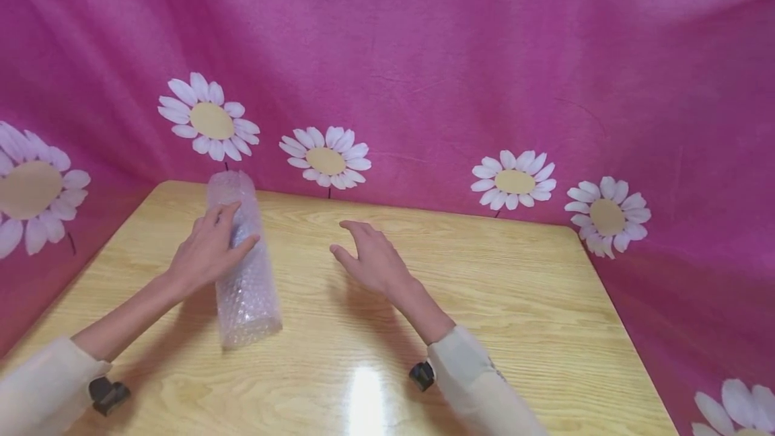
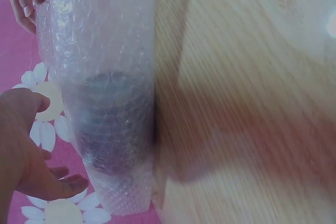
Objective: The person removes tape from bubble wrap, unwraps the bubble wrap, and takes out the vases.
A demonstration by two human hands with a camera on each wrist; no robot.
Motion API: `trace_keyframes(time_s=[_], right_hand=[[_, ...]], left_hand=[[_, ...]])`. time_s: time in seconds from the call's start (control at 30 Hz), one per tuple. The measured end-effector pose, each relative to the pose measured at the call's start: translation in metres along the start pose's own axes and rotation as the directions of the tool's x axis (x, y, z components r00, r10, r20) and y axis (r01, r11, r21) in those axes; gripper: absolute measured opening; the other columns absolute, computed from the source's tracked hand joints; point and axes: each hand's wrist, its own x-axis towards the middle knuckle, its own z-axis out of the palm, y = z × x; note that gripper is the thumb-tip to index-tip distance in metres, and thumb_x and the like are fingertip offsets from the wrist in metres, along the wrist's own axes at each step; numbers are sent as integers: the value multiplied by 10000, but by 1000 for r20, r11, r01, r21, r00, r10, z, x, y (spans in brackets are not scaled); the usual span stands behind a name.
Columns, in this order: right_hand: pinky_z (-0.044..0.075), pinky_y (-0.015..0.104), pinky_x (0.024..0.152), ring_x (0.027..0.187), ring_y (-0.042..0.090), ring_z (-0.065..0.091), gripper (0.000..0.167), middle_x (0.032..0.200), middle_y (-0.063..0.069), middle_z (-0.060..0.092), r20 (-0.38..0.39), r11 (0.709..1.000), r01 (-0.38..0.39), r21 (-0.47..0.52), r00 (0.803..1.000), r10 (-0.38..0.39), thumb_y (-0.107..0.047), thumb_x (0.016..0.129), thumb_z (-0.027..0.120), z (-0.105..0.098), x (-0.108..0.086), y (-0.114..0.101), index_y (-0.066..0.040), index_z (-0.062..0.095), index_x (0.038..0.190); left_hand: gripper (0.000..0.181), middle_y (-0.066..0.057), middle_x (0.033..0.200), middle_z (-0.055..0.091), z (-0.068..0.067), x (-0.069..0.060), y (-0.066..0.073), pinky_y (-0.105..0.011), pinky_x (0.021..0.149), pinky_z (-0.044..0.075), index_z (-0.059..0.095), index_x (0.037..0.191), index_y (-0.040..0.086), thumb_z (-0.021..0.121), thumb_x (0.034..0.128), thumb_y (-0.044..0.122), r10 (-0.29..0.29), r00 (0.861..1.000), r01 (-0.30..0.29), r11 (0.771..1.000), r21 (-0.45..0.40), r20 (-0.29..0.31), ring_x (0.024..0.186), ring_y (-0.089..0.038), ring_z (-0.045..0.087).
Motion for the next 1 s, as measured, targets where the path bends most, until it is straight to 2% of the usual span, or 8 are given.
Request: trace_keyframes(time_s=[0.27, 0.47, 1.0], right_hand=[[362, 397, 1115, 1353, 248, 450, 559, 1444, 105, 516, 19, 999, -3, 53, 1000, 2, -377, 1007, 575, 14, 6, -9, -57, 478, 1455], [361, 402, 1117, 1360, 253, 442, 559, 1451, 109, 509, 32, 997, 3, 77, 999, -5, -368, 1005, 578, 23, 10, -16, -58, 474, 1458], [344, 381, 1130, 1367, 251, 435, 552, 1450, 116, 515, 67, 995, 10, 102, 998, -17, -333, 1000, 593, 44, 23, -26, -39, 477, 1452]], left_hand=[[769, -316, 1483, 319, -2, -1, -6, -698, 973, 388, 268, 1528, -58, 592, 963, 351, -23, 1000, 23, 1000, -15, 11, 1290, -538, 357], [768, -324, 1498, 294, -2, -3, -12, -723, 930, 404, 271, 1522, -62, 590, 963, 357, -31, 999, 31, 999, -22, 13, 1290, -548, 347], [797, -351, 1498, 271, -4, -13, -21, -737, 912, 403, 235, 1533, -68, 555, 982, 410, -60, 998, 61, 997, -38, 30, 1307, -546, 327]])
